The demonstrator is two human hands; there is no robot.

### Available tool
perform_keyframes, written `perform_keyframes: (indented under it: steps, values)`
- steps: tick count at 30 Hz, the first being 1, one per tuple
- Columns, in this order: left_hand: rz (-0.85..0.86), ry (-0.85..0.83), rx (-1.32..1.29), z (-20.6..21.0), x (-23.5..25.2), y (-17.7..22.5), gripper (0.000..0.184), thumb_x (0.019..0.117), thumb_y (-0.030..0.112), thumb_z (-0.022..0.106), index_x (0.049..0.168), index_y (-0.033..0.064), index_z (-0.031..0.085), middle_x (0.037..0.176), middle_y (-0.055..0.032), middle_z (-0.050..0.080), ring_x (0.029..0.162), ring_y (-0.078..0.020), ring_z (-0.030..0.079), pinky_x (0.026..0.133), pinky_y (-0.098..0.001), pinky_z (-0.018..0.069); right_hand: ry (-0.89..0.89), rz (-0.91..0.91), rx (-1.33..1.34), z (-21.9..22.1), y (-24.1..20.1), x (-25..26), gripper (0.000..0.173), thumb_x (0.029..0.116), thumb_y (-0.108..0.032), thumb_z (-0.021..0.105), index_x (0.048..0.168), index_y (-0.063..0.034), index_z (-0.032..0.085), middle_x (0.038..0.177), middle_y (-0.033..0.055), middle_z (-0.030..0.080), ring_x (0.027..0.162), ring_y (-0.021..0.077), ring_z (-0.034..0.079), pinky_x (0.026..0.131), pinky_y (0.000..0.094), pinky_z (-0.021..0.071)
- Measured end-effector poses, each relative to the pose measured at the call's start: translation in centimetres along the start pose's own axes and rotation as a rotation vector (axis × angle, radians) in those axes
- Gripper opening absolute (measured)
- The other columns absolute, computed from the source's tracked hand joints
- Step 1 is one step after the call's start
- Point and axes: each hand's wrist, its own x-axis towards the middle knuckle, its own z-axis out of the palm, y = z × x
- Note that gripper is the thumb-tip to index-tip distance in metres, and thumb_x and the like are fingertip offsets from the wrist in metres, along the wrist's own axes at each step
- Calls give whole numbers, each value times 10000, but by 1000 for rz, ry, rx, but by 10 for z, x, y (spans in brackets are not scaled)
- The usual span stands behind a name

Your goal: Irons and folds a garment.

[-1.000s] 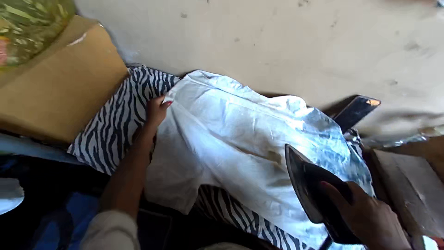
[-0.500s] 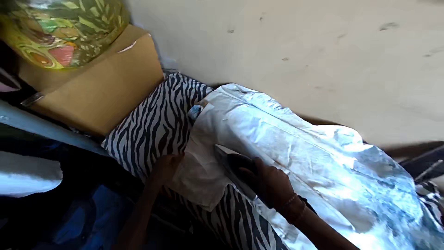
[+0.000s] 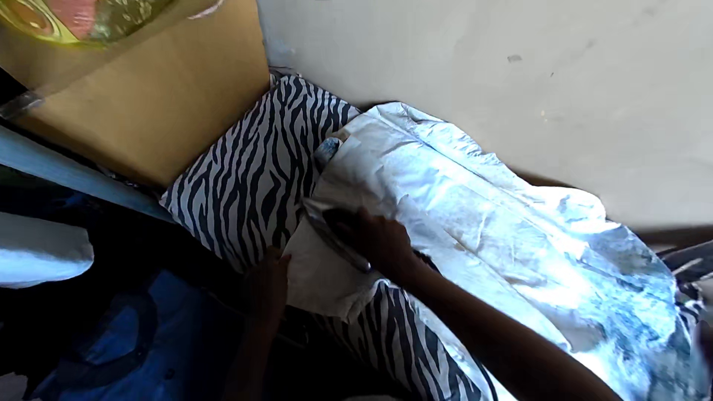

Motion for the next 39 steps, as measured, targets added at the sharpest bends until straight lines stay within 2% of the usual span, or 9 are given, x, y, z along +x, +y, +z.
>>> perform_keyframes:
  steps: [3, 8, 14, 18, 21, 23, 26, 31, 39]
  values:
    - [333, 231, 3, 25, -13, 7, 373, 984, 141, 625, 1289, -73, 637, 1314, -306, 619, 1230, -497, 588, 1044, -641, 428, 131, -12, 64, -7, -16, 38, 544, 1061, -500, 520, 1228, 12, 595, 957, 250, 696, 906, 451, 709, 727, 598, 562]
    - [820, 73, -152, 99, -61, -7, 698, 953, 673, 474, 1407, 164, 617, 1494, -103, 562, 1431, -308, 475, 1162, -610, 322, 190, -97, 22, -7, -21, 52, 524, 1060, -492, 527, 1160, 17, 605, 880, 243, 685, 836, 449, 707, 668, 593, 556]
    - [899, 269, -106, 100, -73, -7, 297, 981, 125, 528, 1191, 107, 737, 1250, -64, 719, 1130, -232, 685, 1033, -438, 483, 137, -143, -39, -22, -41, 80, 592, 1072, -525, 467, 1241, 27, 594, 1057, 260, 702, 1025, 449, 701, 817, 592, 547]
    - [928, 213, -19, 91, -68, -6, 446, 865, 234, 674, 1289, 97, 697, 1258, -100, 697, 1127, -288, 672, 984, -499, 508, 321, -376, -19, -15, -26, 68, 730, 922, -506, 737, 1421, -8, 547, 1312, 291, 595, 1191, 480, 584, 931, 625, 486]
    - [933, 268, -43, 98, -62, -3, 371, 883, 181, 644, 1239, 121, 727, 1186, -112, 718, 1064, -301, 691, 919, -506, 532, 570, -596, 31, -1, 12, 10, 382, 949, -222, 750, 1255, -19, 643, 1169, 236, 627, 1079, 418, 638, 846, 539, 563]
    - [953, 226, -70, 95, -58, -5, 350, 898, 82, 608, 1224, 108, 732, 1176, -124, 720, 1067, -307, 695, 923, -499, 538, 290, -497, 63, 14, 40, -40, 249, 984, -59, 641, 1221, 17, 655, 1182, 238, 647, 1093, 401, 664, 891, 518, 579]
    - [1004, 63, -113, 78, -52, -8, 415, 868, -21, 624, 1268, 51, 706, 1225, -165, 703, 1113, -362, 680, 938, -542, 530, -113, -300, 49, 39, 75, -65, 399, 997, -40, 600, 1391, 11, 567, 1354, 280, 562, 1258, 446, 571, 993, 542, 514]
    - [983, 80, -97, 72, -42, -2, 371, 894, -49, 613, 1242, 27, 715, 1129, -183, 717, 1019, -364, 700, 866, -485, 571, 208, -403, 65, 64, 99, -65, 196, 983, 38, 552, 1083, 54, 719, 1051, 277, 679, 998, 464, 685, 787, 553, 571]
    - [1000, -38, -116, 60, -40, -10, 284, 952, 248, 642, 1151, 85, 762, 1129, -136, 708, 1041, -327, 676, 847, -511, 542, -128, -278, -95, 51, 98, -55, 267, 1016, 31, 498, 1207, 29, 684, 1193, 269, 659, 1149, 463, 625, 906, 573, 520]
